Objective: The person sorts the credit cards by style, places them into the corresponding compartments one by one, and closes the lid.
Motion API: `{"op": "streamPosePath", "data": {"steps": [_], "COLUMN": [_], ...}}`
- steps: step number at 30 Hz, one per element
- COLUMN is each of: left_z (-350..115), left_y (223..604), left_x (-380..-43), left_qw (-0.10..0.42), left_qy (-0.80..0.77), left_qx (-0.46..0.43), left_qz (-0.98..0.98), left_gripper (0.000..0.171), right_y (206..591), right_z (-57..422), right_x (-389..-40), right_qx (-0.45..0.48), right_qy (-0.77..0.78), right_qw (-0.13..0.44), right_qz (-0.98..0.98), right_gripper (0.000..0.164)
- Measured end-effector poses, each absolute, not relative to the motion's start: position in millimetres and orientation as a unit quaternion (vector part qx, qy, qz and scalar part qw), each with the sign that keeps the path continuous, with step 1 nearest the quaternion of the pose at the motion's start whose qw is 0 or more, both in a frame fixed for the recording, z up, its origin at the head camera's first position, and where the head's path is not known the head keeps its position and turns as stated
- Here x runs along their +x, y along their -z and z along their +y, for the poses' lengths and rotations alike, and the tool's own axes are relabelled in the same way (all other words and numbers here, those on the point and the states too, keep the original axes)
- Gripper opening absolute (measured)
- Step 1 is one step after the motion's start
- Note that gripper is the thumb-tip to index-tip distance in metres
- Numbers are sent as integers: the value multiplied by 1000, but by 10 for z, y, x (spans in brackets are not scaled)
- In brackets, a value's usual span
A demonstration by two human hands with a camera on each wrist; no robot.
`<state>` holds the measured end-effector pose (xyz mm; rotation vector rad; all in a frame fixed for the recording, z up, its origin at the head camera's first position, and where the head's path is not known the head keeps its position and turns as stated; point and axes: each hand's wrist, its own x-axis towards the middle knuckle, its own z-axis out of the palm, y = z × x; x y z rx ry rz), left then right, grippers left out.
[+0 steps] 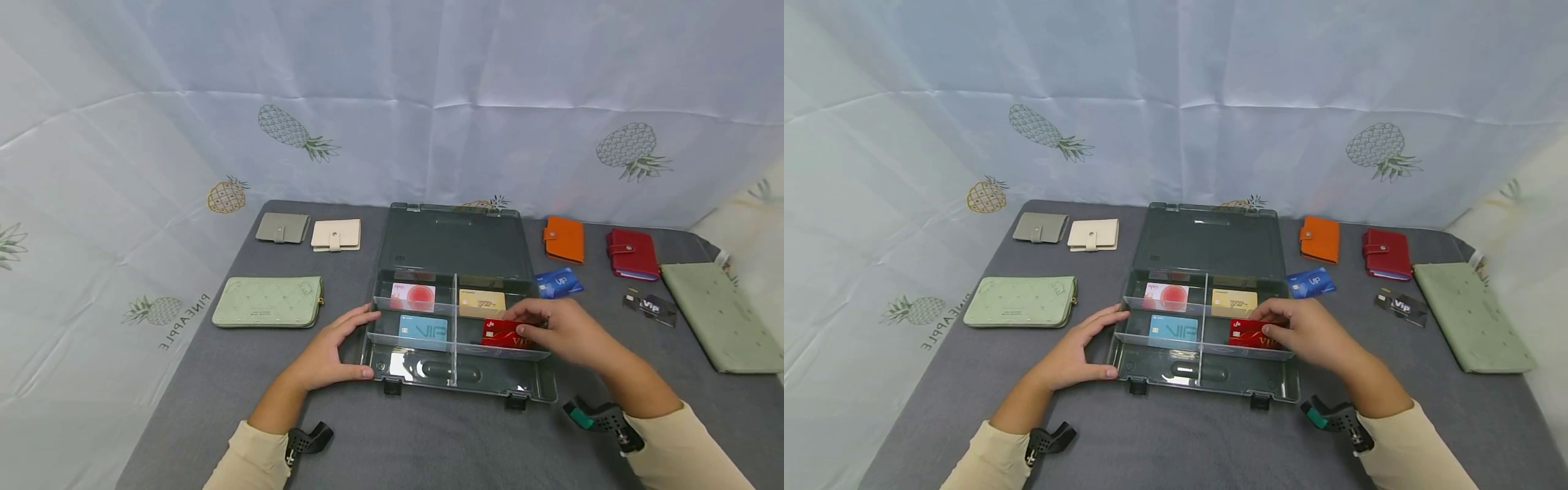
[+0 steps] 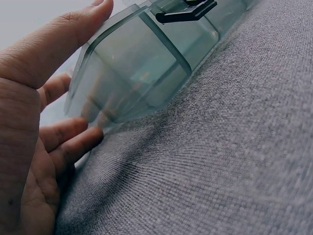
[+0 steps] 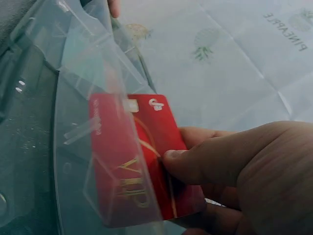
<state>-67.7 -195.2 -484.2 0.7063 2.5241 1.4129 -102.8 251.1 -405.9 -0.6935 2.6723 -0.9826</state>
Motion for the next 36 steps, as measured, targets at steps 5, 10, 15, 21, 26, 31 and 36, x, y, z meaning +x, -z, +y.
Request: {"op": "streamPosePath", "data": {"steps": [5,10,15,21,26,31,36], "left_z": [-1950,-1953,-1953,-1957,-1953,-1953,-1959], "left_y": [4843,4843,4843,4849,4846,4846,4854], "left_x": [-673,-666,-664,-663,-668,-671,-677], "left_qw": [80,79,80,79,78,76,76], "left_qy": [-474,-476,-475,-474,-475,-475,-474], "left_qx": [238,239,239,238,239,241,240], "left_qz": [844,843,843,844,843,843,844], "left_gripper": [92,92,92,92,92,92,92], "right_y": [4120,4149,4171,4192,4182,4159,4140], "right_z": [2489,2475,2470,2473,2473,2510,2592], "right_x": [-1022,-1031,-1033,-1014,-979,-947,-934], "right_qx": [-236,-243,-250,-250,-248,-243,-235], "right_qy": [320,305,290,290,281,279,302], "right_qw": [122,133,131,122,109,89,61], "right_qz": [909,911,915,916,920,925,922], "right_gripper": [24,20,19,20,21,26,27]}}
